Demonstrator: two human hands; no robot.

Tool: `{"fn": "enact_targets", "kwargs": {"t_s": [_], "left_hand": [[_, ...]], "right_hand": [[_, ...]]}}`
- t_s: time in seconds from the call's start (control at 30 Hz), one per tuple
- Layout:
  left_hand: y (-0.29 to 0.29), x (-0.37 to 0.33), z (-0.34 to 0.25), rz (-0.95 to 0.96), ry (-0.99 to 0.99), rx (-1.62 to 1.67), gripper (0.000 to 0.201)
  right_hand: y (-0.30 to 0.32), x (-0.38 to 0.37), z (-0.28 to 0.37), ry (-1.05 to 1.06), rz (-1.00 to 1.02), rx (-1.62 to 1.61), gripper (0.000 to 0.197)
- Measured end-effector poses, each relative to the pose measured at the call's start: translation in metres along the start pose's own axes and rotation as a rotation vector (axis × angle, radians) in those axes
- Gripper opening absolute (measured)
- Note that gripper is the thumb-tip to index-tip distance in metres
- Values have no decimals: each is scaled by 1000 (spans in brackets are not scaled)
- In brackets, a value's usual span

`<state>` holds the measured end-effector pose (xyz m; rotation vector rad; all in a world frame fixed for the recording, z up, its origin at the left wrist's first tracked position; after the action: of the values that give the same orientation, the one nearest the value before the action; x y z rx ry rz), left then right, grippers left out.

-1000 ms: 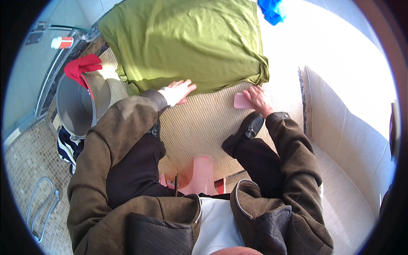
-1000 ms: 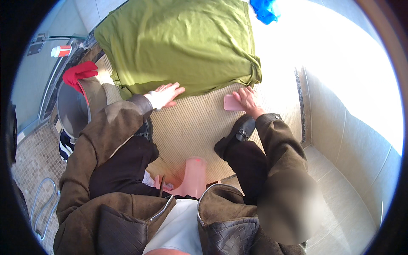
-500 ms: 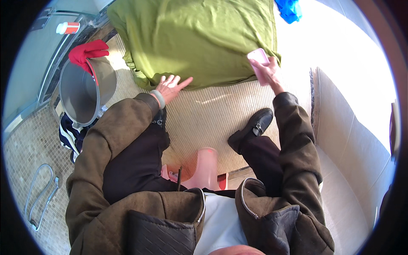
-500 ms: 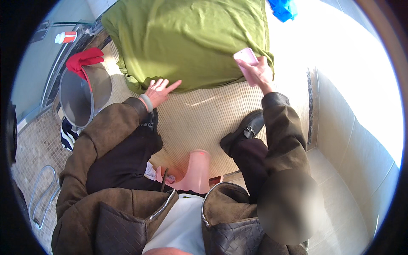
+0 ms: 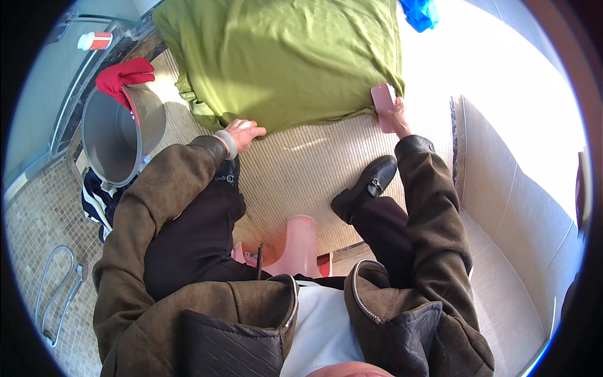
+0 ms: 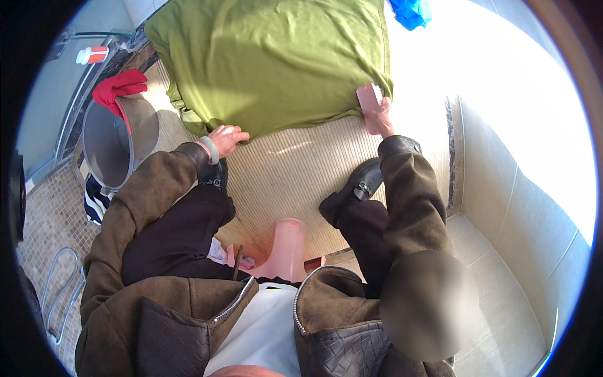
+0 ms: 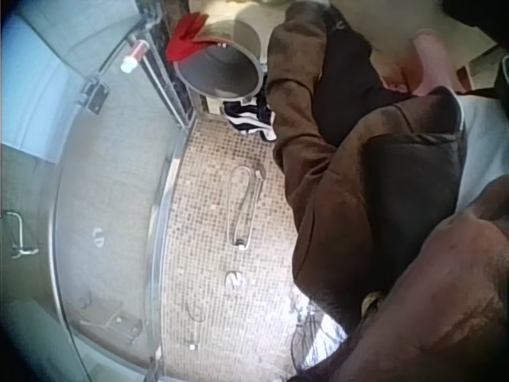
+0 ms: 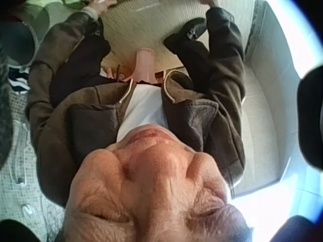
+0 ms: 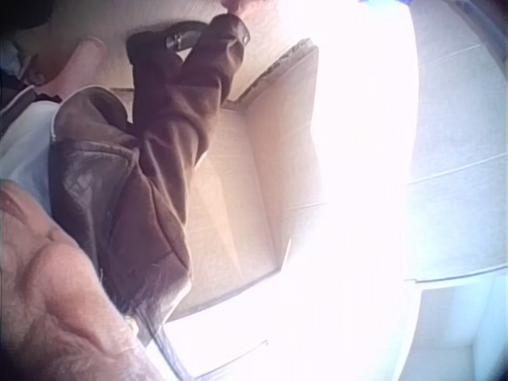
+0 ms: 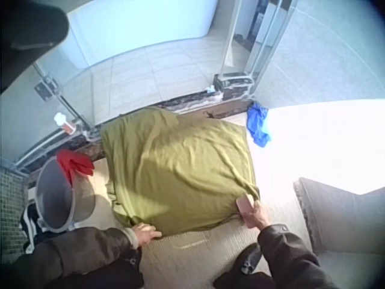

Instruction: The person folds a red t-shirt and a green t-shirt on a mat. They use a pink brush to smooth the fabric before folding each item.

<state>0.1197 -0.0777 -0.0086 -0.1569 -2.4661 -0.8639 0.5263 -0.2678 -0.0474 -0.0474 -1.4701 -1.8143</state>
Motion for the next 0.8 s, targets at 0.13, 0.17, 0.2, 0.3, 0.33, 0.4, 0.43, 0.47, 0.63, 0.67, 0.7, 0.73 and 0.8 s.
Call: {"fn": "enact_targets", "kwargs": {"t_s": [0.13,0.17,0.2,0.3,0.33,0.4,0.43,0.47,0.63,0.67,0.7,0.73,0.8], "left_hand": [[-15,10,-2,128,-77,-33,32],[-21,10,-5,151,-107,-45,31],[-27,11,-8,173,-135,-55,30],[-45,11,-17,274,-148,-168,26],[-42,9,-19,277,-142,-170,26],[-22,-7,-38,182,-200,-130,18],[-16,3,-33,191,-127,-107,15],[-9,6,-26,87,-92,-99,15],[19,-10,-30,-278,-18,-173,35],[18,-8,-28,-322,-3,-185,40],[17,-2,-24,-362,25,-197,45],[14,-2,-20,-322,53,-188,63],[11,0,-17,-368,50,-246,68]], "right_hand": [[8,7,-25,23,91,-6,48],[8,1,-57,-23,82,32,50],[8,-7,-83,-20,143,-32,51],[15,-29,-122,-42,241,-293,55],[22,-28,-125,-78,207,-429,55],[54,-40,-130,-87,202,-454,71],[41,-32,-79,-178,224,-421,72],[42,-17,-22,-184,414,-447,70],[-4,41,136,133,229,-643,84],[-30,56,159,160,246,-628,86],[-43,78,193,204,260,-500,88],[-57,90,208,242,246,-440,91],[-83,103,224,333,161,-356,93]]}}
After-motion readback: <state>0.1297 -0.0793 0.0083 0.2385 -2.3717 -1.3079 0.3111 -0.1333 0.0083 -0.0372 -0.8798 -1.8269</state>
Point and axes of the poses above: each hand's wrist, its own x-axis away from the middle knuckle, its own y-axis out of the back of the hand, z = x × y, the point moved 7 cm from there along -x, towards the middle knuckle, and after that the axes turned 8 degrees about x, right-handed, at the moved point
